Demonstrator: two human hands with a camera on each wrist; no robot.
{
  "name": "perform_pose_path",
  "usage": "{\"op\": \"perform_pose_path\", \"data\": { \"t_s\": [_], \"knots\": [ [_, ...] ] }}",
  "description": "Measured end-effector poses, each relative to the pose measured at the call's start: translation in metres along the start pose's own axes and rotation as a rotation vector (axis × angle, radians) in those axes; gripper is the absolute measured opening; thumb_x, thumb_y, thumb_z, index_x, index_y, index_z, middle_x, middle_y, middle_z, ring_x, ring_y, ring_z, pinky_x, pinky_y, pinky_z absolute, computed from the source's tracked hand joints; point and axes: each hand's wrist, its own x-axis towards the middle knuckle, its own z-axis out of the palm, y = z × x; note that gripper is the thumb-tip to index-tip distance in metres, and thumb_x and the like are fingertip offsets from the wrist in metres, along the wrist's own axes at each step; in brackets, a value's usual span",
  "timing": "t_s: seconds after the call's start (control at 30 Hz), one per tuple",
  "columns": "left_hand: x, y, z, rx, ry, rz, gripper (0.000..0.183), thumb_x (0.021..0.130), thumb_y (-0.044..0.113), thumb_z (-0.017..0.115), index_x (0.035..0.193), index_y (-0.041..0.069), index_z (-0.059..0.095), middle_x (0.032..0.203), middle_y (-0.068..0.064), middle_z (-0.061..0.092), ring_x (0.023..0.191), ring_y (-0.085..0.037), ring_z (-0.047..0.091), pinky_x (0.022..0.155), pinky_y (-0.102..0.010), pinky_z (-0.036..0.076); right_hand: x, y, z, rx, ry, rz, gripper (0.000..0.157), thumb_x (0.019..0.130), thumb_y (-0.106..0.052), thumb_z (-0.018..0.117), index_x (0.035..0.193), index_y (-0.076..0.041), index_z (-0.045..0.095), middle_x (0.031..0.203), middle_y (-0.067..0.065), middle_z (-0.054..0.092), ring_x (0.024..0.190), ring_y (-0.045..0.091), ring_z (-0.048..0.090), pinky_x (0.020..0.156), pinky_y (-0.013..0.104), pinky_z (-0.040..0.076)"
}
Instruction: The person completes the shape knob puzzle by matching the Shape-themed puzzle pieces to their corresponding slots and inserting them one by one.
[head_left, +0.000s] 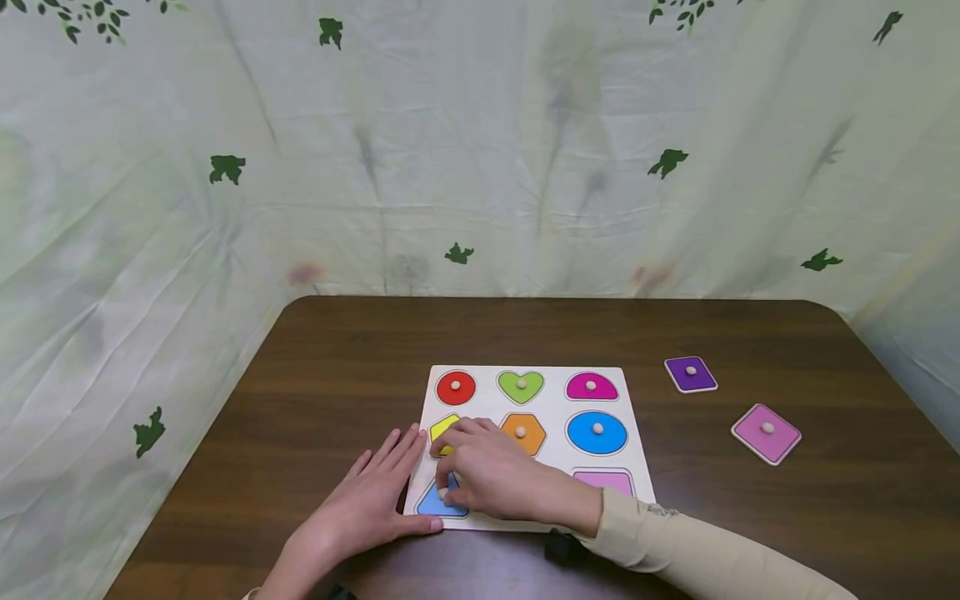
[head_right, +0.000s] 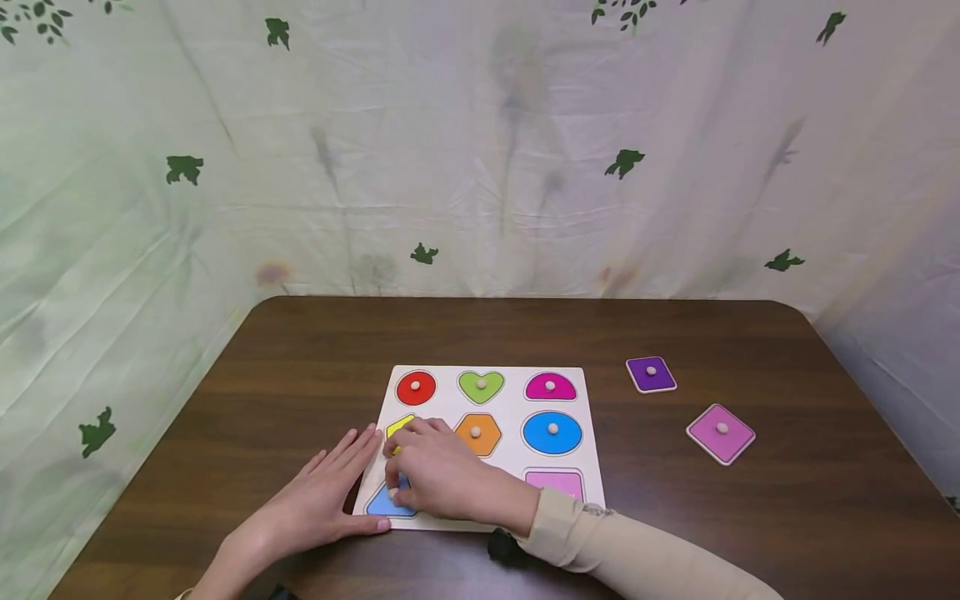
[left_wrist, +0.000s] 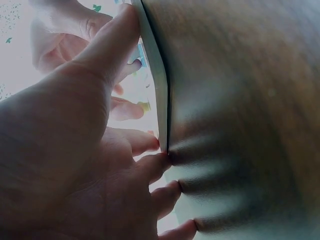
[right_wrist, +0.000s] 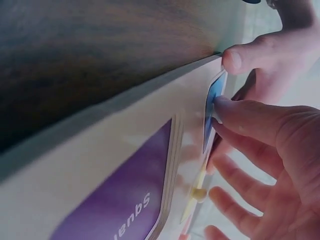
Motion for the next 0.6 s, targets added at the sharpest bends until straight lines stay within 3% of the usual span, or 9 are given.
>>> {"op": "perform_pose_path", "data": {
  "t_s": [0.4, 0.6],
  "knots": [
    [0.001, -0.003, 0.002, -0.009, 0.001, 0.008, 0.114, 0.071, 0.074, 0.069, 0.157, 0.014, 0.025, 0.163, -0.004, 0.017, 0.149, -0.034, 0.011, 0.112, -0.066, 0.011, -0.005, 0.000, -0.001, -0.016, 0.005, 0.008, 0.016, 0.085, -0.034, 0.077, 0.101, -0.031, 0.079, 0.128, -0.006, 0.060, 0.126, 0.018, 0.044, 0.104, 0.040, 0.039],
    [0.003, -0.003, 0.002, -0.004, -0.013, -0.006, 0.114, 0.071, 0.073, 0.069, 0.157, 0.014, 0.024, 0.163, -0.004, 0.017, 0.149, -0.033, 0.010, 0.112, -0.066, 0.009, -0.017, 0.002, -0.005, 0.018, 0.062, 0.032, 0.021, 0.084, -0.033, 0.078, 0.105, -0.030, 0.077, 0.132, -0.004, 0.058, 0.128, 0.019, 0.043, 0.105, 0.045, 0.039]
  ]
}}
